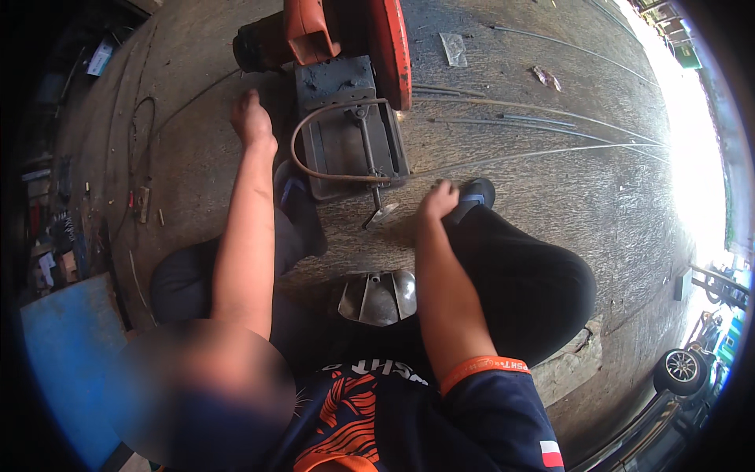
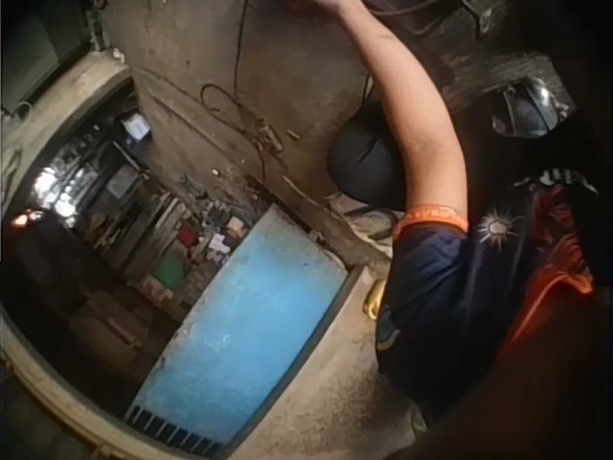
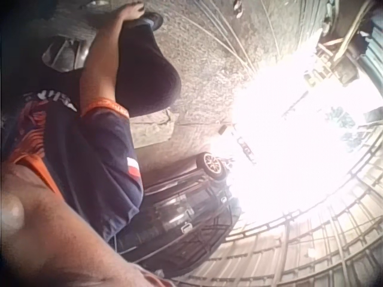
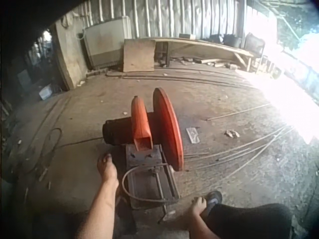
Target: Cutting a metal rod using a power chop saw.
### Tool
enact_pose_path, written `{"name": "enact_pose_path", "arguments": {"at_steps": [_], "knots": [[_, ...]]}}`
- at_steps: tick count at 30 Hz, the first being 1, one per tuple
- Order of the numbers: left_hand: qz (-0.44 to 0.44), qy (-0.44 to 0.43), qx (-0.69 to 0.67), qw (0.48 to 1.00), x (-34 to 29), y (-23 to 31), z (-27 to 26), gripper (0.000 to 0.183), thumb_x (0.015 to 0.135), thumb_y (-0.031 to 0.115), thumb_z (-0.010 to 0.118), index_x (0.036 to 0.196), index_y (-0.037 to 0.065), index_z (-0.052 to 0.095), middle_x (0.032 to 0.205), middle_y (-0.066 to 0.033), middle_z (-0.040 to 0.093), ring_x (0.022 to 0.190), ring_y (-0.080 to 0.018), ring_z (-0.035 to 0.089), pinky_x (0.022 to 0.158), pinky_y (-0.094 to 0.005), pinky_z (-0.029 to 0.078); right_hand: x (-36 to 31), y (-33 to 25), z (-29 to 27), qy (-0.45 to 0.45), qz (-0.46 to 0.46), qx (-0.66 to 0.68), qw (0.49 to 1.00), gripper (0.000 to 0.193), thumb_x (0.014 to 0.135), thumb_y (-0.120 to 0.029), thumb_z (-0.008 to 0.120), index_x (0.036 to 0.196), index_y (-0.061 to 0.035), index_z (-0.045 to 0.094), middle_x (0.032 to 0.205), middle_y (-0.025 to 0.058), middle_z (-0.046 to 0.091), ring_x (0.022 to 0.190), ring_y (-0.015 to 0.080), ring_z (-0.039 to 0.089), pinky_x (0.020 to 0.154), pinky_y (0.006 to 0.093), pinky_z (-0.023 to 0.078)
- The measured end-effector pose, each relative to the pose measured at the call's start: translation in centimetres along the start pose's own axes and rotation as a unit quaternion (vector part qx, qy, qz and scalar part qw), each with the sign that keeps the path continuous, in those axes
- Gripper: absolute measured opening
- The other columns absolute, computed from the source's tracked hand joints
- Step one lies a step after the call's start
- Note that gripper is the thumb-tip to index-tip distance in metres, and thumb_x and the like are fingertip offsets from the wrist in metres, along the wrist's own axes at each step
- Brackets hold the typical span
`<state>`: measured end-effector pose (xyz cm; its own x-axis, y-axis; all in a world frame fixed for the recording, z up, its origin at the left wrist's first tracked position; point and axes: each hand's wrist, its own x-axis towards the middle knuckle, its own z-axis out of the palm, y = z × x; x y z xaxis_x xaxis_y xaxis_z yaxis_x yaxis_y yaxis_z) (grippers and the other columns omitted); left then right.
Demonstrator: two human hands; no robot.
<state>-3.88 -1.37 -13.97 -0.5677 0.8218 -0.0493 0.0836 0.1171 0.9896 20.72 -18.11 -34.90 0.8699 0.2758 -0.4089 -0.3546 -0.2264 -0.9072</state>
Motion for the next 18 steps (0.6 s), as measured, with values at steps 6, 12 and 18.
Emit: {"name": "enact_pose_path", "arguments": {"at_steps": [6, 12, 18], "knots": [[-0.265, -0.038, 0.242, 0.933, -0.3, -15.0, -2.0, 0.055, 0.091, 0.042, 0.041, 0.125, 0.000, 0.047, 0.123, -0.0229, 0.052, 0.111, -0.0356, 0.052, 0.091, -0.0392, 0.043, 9.2, -4.5, 2.3, -0.043, 0.237, 0.177, 0.954, 0.032, 0.092, -0.022, 0.043, 0.111, 0.0039, 0.045, 0.088, 0.0155, 0.057, 0.069, 0.0258, 0.058, 0.065, 0.0388, 0.049], [-0.478, -0.080, -0.238, 0.842, -1.4, -17.8, -2.9, 0.034, 0.096, 0.040, 0.037, 0.074, 0.015, 0.041, 0.056, 0.0010, 0.035, 0.043, -0.0121, 0.031, 0.045, -0.0292, 0.031, 9.9, -3.0, 2.0, -0.115, 0.134, 0.076, 0.981, 0.022, 0.094, -0.017, 0.044, 0.103, 0.0019, 0.038, 0.082, 0.0132, 0.052, 0.064, 0.0243, 0.058, 0.059, 0.0381, 0.054], [-0.446, -0.025, -0.185, 0.875, -0.6, -17.0, -4.2, 0.035, 0.096, 0.039, 0.039, 0.070, 0.015, 0.038, 0.052, 0.0048, 0.025, 0.040, -0.0098, 0.023, 0.042, -0.0259, 0.027, 7.8, -2.4, 2.1, -0.156, 0.136, 0.008, 0.978, 0.026, 0.095, -0.018, 0.042, 0.102, 0.0060, 0.040, 0.083, 0.0163, 0.054, 0.067, 0.0261, 0.060, 0.058, 0.0378, 0.055]]}}
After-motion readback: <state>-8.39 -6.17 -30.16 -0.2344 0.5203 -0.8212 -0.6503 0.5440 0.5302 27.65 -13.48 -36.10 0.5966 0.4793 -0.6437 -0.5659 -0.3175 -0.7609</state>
